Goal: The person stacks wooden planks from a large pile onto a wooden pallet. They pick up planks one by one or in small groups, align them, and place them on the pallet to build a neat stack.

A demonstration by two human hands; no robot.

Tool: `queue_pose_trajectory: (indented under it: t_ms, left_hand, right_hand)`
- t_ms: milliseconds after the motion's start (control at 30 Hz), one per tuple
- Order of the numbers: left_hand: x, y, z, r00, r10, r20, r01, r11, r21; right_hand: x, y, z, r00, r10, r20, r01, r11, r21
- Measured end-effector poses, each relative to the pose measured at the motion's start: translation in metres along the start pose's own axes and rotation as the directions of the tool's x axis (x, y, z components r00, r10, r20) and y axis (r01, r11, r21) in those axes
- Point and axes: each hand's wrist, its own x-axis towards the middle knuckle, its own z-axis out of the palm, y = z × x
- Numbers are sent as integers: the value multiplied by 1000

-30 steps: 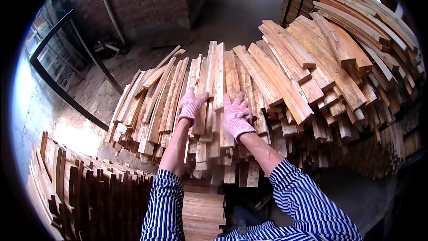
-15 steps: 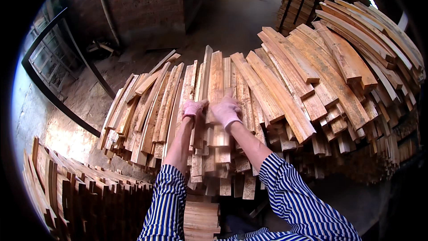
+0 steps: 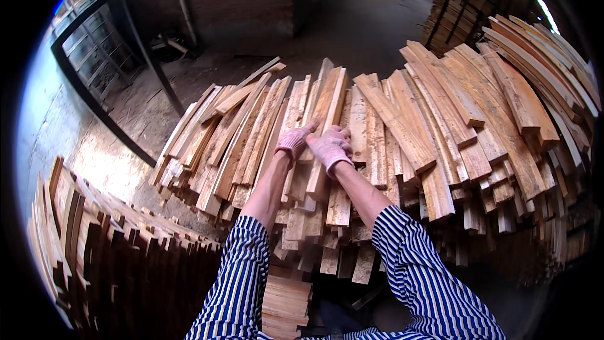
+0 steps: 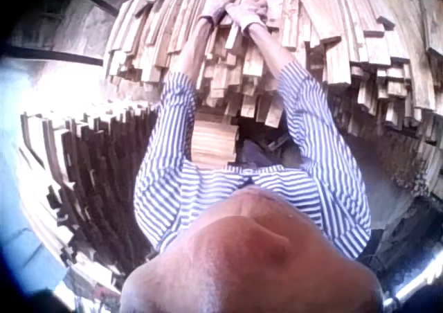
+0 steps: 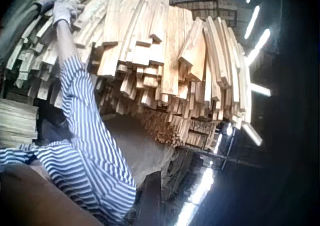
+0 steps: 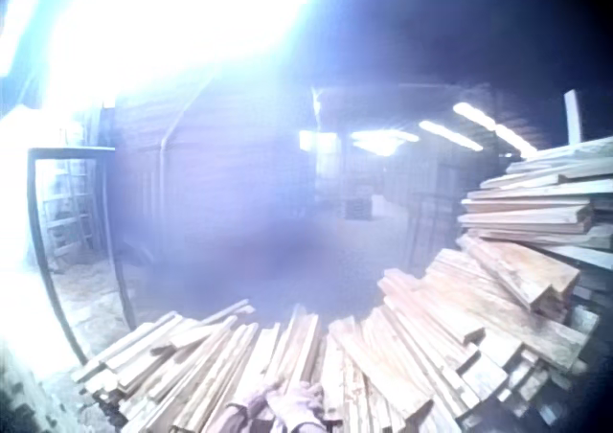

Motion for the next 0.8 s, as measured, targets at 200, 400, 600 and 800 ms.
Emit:
queue_pose_trajectory:
  t_ms: [200,400,600,800]
  left_hand:
    - [-69,44,35,884,316,345,-467,588,660]
    - [-271,-25,-23,879,-304,367,458,755,-470]
    - [-307,-12,-7,903,-283,323,422,719,-552]
    - [-358,-80,-35,817,-270,510,538,676,-504]
  right_hand:
    - [-8,77,4,911,-363,197,413,776,-477]
    - [-220,90,14,902,-187,389,75,956,285]
    - [-256,126,90,982,-188,-14,179,906,383]
    - [-315,151,110,975,-195,106,106,831,546]
